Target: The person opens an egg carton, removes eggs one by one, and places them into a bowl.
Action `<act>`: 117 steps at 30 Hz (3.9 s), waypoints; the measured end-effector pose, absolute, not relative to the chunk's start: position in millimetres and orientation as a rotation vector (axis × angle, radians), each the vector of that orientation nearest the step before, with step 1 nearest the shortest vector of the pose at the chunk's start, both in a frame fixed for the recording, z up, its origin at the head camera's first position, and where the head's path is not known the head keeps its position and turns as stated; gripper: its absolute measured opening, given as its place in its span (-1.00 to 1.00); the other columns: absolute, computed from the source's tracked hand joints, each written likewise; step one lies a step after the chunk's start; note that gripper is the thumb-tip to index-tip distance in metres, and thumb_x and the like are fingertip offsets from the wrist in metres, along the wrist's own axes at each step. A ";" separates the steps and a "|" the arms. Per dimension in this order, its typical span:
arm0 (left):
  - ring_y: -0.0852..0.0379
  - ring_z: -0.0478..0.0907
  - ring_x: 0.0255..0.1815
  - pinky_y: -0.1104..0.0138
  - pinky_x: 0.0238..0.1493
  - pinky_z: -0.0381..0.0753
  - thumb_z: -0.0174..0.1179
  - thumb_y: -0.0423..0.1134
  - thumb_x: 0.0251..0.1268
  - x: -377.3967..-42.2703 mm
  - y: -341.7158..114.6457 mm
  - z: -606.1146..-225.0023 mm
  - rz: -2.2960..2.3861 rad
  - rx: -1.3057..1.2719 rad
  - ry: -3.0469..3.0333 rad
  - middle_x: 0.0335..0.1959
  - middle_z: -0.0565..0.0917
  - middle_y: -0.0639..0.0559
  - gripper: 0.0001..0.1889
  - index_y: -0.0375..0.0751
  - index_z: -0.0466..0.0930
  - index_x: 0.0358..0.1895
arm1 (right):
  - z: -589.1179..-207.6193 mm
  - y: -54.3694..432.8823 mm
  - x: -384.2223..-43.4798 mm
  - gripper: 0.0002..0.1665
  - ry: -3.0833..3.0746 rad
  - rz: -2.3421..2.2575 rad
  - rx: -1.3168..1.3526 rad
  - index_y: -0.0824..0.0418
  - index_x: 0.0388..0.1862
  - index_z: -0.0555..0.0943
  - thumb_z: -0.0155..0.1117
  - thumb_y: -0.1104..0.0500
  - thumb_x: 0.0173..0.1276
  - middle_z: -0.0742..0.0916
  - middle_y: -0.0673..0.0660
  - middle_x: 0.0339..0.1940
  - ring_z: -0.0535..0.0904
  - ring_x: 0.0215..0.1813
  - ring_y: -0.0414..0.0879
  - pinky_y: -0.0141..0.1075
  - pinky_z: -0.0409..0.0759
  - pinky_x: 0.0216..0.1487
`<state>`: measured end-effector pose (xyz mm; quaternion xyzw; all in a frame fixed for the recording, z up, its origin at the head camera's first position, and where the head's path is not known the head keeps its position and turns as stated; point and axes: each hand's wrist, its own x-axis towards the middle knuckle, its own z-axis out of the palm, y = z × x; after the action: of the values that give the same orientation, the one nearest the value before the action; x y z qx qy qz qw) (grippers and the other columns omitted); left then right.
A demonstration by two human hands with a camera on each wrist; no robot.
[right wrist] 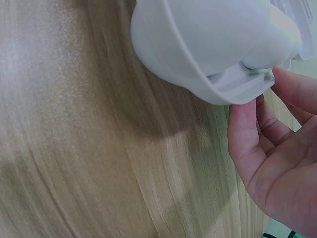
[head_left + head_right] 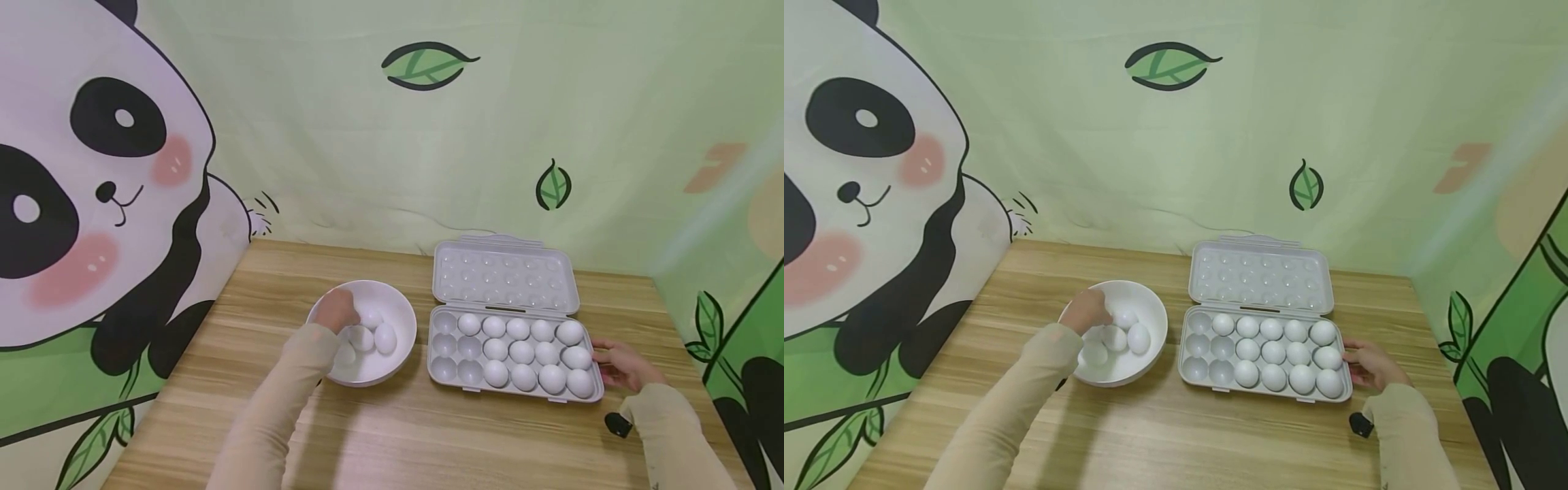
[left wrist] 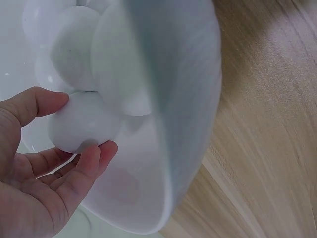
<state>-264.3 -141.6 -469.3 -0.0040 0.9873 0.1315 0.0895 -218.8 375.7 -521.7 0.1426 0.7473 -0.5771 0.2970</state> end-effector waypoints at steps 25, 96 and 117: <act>0.12 0.35 -0.59 0.34 -0.35 0.34 0.23 -0.28 -0.30 -261.6 -141.9 -478.9 0.460 -0.021 2.933 -0.77 0.40 0.08 -0.82 -0.14 0.39 -0.79 | -520.7 374.5 -218.5 -0.20 1.982 -1.542 0.402 0.38 0.31 -0.12 0.07 0.20 0.25 0.56 -0.08 -0.47 0.48 -0.38 -0.20 -0.36 0.51 -0.34; -0.01 0.48 -0.01 0.22 0.00 0.45 0.17 -0.28 -0.03 -256.7 49.6 -517.6 0.628 0.398 2.915 0.04 0.50 -0.09 -0.42 0.03 0.34 0.18 | -523.1 375.2 -216.4 -0.26 1.988 -1.570 0.364 0.38 0.27 -0.12 0.03 0.22 0.27 0.57 -0.09 -0.48 0.49 -0.38 -0.21 -0.35 0.51 -0.33; 0.03 0.49 -0.12 0.22 -0.19 0.51 0.28 -0.17 -0.09 -257.3 57.9 -536.4 0.607 0.308 3.051 -0.07 0.51 -0.04 -0.48 0.04 0.44 0.07 | -522.8 375.9 -218.3 -0.25 2.017 -1.525 0.389 0.39 0.30 -0.09 0.02 0.20 0.28 0.57 -0.09 -0.47 0.49 -0.38 -0.22 -0.35 0.51 -0.34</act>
<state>-257.3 57.9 -536.4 0.0984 0.9760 0.1942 0.0078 -218.3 375.9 -522.8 0.1455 0.7551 -0.5709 0.2877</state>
